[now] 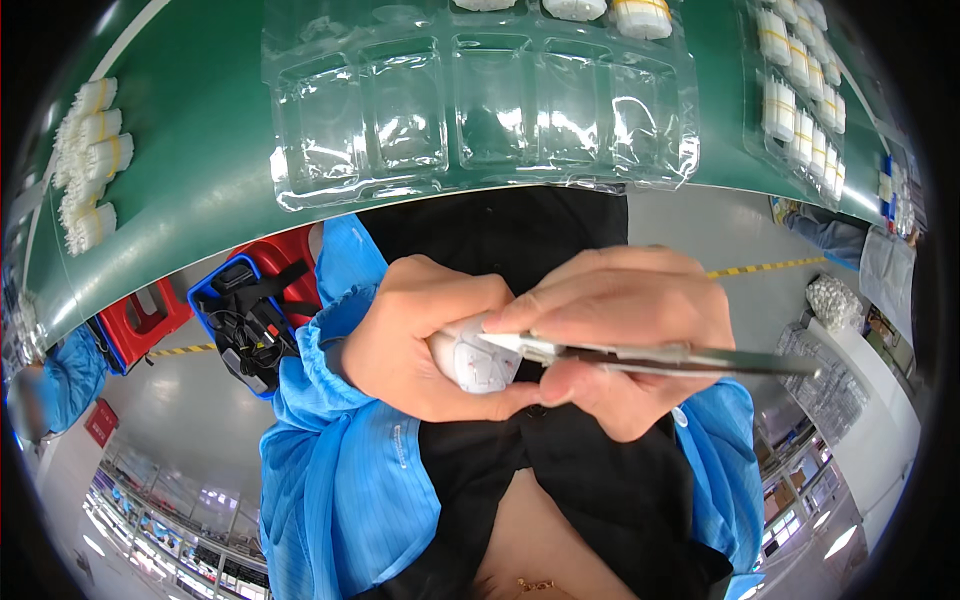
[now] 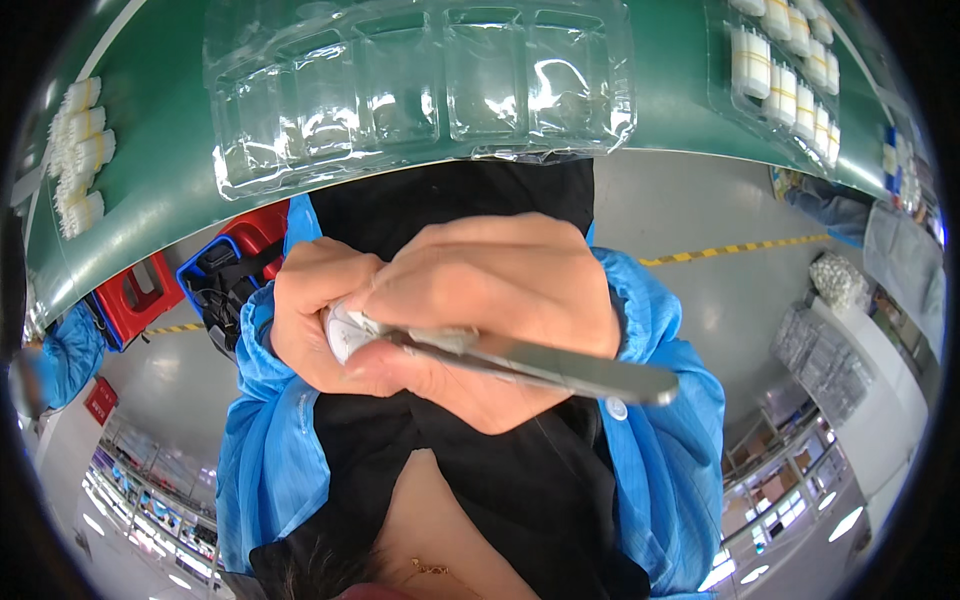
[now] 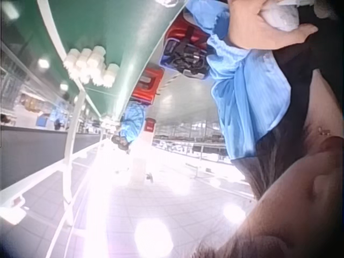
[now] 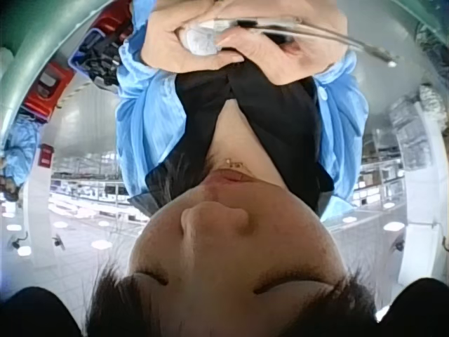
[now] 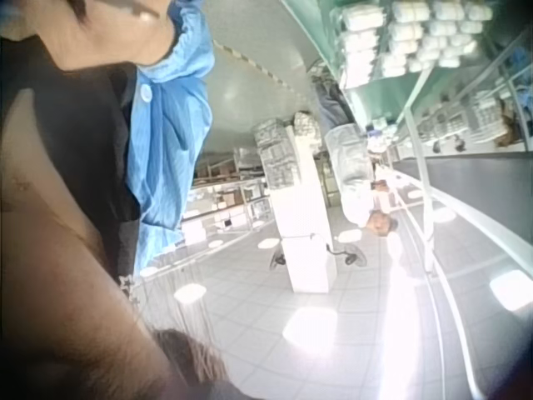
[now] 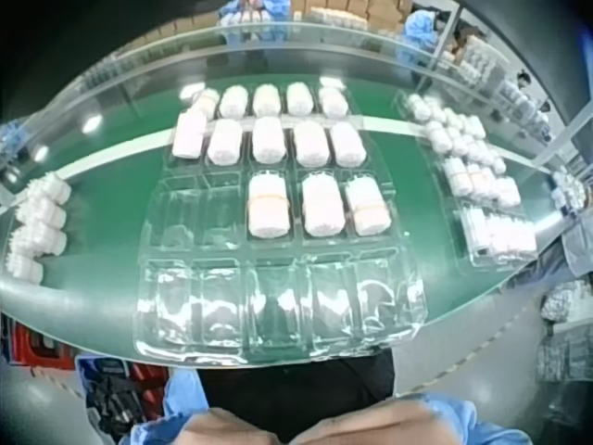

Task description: The person inserts components into plastic parts using tweezers, then places the assembled parts into compartments in a plastic tray.

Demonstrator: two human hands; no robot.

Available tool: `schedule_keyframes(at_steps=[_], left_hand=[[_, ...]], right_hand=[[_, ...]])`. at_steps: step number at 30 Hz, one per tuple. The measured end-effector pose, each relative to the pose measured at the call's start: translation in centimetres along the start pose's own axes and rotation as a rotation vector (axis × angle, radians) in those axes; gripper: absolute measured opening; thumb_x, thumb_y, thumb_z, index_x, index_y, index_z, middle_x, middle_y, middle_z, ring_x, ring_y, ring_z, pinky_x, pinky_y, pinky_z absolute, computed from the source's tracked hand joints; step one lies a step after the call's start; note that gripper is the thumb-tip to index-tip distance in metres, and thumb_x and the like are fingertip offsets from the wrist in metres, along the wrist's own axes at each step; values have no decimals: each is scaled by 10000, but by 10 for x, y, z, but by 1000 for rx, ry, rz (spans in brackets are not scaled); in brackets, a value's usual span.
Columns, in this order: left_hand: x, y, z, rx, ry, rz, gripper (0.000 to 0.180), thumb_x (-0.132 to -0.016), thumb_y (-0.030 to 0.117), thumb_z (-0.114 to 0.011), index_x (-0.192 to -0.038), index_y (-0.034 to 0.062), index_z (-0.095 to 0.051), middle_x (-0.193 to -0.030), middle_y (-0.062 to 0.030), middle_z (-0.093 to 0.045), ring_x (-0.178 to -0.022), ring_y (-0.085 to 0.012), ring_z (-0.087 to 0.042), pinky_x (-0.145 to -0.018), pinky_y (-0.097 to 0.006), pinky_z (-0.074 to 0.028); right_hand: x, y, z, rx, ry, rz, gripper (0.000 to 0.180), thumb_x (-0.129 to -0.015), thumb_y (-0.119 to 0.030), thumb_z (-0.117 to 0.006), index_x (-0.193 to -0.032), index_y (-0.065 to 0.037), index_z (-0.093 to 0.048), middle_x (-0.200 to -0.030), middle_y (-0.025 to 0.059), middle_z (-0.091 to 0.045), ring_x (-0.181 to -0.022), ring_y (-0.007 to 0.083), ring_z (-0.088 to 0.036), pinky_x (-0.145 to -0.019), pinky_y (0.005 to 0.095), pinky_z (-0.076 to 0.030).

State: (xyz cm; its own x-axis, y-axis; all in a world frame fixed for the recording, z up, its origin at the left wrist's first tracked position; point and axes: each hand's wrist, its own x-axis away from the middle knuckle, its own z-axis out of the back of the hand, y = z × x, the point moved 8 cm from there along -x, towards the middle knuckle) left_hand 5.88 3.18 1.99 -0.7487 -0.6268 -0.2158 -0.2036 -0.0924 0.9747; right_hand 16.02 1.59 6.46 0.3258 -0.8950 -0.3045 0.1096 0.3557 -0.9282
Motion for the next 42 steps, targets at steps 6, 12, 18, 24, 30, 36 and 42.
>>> schedule_keyframes(at_steps=[6, 12, 18, 24, 30, 36, 42], left_hand=[[0, 3, 3, 93, -54, 60, 385, -589, 204, -848, -766, -3, -576, -567, -80, -541, -458, -236, -568, -405, -272, -390], [-5, -2, 1, -33, -41, 47, 342, -595, 178, -834, -753, 14, -580, -601, -92, -564, -483, -255, -577, -417, -278, -401], [-1, 8, 12, -55, 75, -9, 457, -550, 186, -844, -862, -31, -591, -692, -95, -609, -540, -204, -596, -473, -269, -439], [-4, 13, 14, 25, 56, -147, 482, -554, 150, -835, -918, -57, -595, -765, -145, -624, -606, -231, -615, -513, -277, -466], [-5, 18, 13, 87, 69, -162, 487, -563, 104, -847, -938, -69, -589, -814, -158, -635, -635, -231, -625, -529, -275, -482], [-1, 14, 11, 72, 100, -153, 514, -559, 142, -875, -932, -68, -591, -820, -164, -639, -652, -225, -631, -537, -270, -489], [-3, 15, 15, 7, 122, -218, 549, -537, 228, -900, -883, -60, -587, -745, -144, -618, -575, -206, -603, -471, -255, -450]], right_hand=[[10, 22, 2, -431, 278, -58, 298, -836, -239, -681, -865, 47, -603, -779, 228, -663, -612, 243, -653, -548, 302, -537], [1, 3, 0, -29, 90, 47, 271, -815, -186, -697, -894, 56, -607, -824, 217, -666, -642, 248, -655, -567, 311, -545], [-2, 5, 6, -351, 158, 86, 359, -853, -246, -646, -961, 69, -511, -801, 246, -645, -685, 285, -670, -571, 348, -567], [-5, -7, 16, -247, 33, 142, 462, -919, -403, -483, -969, 47, -393, -761, 280, -614, -654, 310, -670, -512, 352, -574], [-3, -9, 18, -319, 97, 147, 497, -911, -432, -472, -1003, 50, -392, -775, 288, -615, -640, 307, -668, -496, 333, -566], [5, -1, 18, -352, 191, 181, 509, -898, -435, -498, -1004, 52, -397, -786, 297, -618, -639, 310, -670, -490, 320, -565], [-1, -16, 14, -232, 91, 287, 470, -870, -383, -577, -943, 51, -412, -782, 301, -626, -648, 303, -677, -477, 301, -560]])
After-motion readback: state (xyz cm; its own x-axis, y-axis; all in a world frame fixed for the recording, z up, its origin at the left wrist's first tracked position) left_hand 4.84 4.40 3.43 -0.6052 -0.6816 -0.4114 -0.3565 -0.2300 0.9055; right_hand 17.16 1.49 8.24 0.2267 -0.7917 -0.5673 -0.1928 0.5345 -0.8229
